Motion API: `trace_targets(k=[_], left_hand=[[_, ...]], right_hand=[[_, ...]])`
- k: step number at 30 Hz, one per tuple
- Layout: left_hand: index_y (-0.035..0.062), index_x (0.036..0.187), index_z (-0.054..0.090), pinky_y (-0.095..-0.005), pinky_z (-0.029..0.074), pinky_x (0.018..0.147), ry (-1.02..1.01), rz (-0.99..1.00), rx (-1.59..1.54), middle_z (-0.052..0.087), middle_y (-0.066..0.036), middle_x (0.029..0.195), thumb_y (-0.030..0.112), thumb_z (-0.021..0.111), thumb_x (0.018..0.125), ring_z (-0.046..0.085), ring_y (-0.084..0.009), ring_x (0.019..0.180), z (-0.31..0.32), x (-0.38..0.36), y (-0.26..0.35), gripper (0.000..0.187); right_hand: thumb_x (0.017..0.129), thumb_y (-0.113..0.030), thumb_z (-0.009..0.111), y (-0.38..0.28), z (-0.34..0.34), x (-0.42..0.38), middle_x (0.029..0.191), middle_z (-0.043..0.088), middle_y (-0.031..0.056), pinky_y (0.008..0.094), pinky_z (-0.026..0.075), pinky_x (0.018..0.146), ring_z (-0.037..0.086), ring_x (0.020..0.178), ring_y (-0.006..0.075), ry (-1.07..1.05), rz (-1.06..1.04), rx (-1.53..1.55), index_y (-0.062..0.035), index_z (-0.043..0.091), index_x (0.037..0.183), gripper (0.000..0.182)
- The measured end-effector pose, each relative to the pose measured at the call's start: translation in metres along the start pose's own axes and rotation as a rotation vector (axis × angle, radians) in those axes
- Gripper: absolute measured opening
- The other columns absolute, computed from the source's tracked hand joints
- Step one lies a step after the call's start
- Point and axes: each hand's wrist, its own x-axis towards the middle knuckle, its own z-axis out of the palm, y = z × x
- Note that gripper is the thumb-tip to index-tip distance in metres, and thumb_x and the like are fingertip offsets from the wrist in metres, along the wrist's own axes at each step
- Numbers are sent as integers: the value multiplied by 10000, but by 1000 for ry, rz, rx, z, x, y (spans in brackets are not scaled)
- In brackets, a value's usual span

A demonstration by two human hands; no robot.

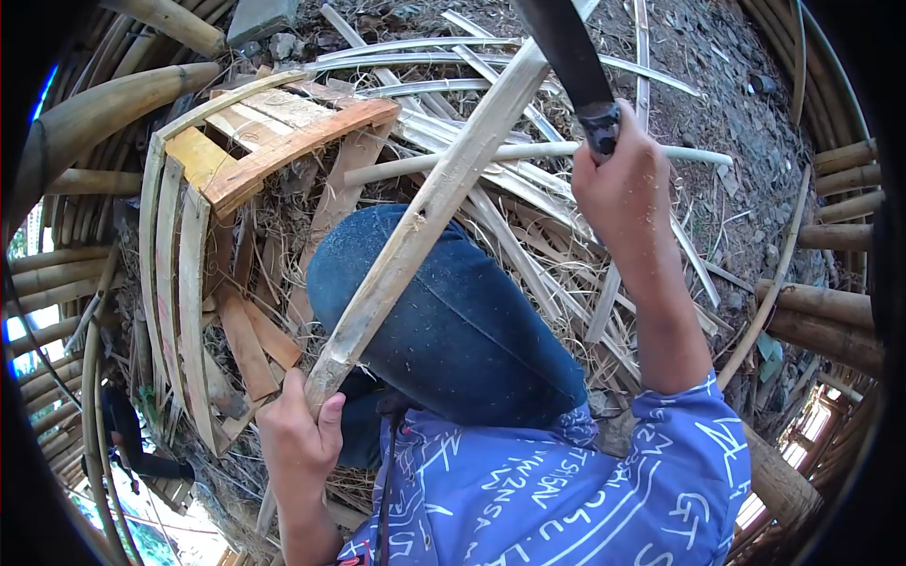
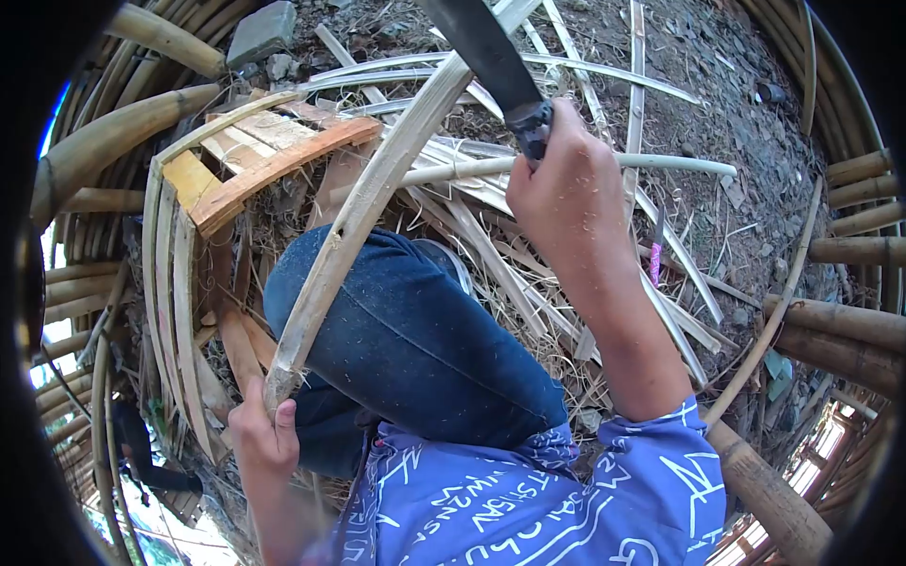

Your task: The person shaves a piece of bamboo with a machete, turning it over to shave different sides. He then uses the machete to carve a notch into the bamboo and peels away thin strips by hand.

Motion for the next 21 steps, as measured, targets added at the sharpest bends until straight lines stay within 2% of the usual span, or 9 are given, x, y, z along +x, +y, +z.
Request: trace_targets(k=[2,5,9,21], left_hand=[[-12,831,482,-465,385,477,12,-21,7,483,-228,557,432,536,913,526,-444,544,-3,-1,3,455],[-4,824,478,-462,391,478,-14,-26,72,490,-227,558,421,545,909,534,-441,547,-9,-1,6,438],[3,811,471,-465,388,475,-10,-33,64,490,-223,554,415,554,904,534,-441,544,-8,0,8,430],[4,811,472,-464,383,466,-4,-26,73,480,-218,545,431,548,904,531,-438,535,-10,-2,5,444]], right_hand=[[744,-29,597,5,3,-2,753,631,242,482,497,671,635,745,423,19,-33,-37,38,544,986,257],[740,-28,596,-1,4,-5,726,622,249,472,497,661,639,731,422,-30,57,32,54,544,988,266],[739,-29,590,-1,7,-9,703,614,252,465,497,640,634,707,426,-24,59,69,57,549,983,262],[731,-12,546,-4,10,-17,650,582,241,468,472,618,609,647,423,5,34,113,58,535,900,184]])
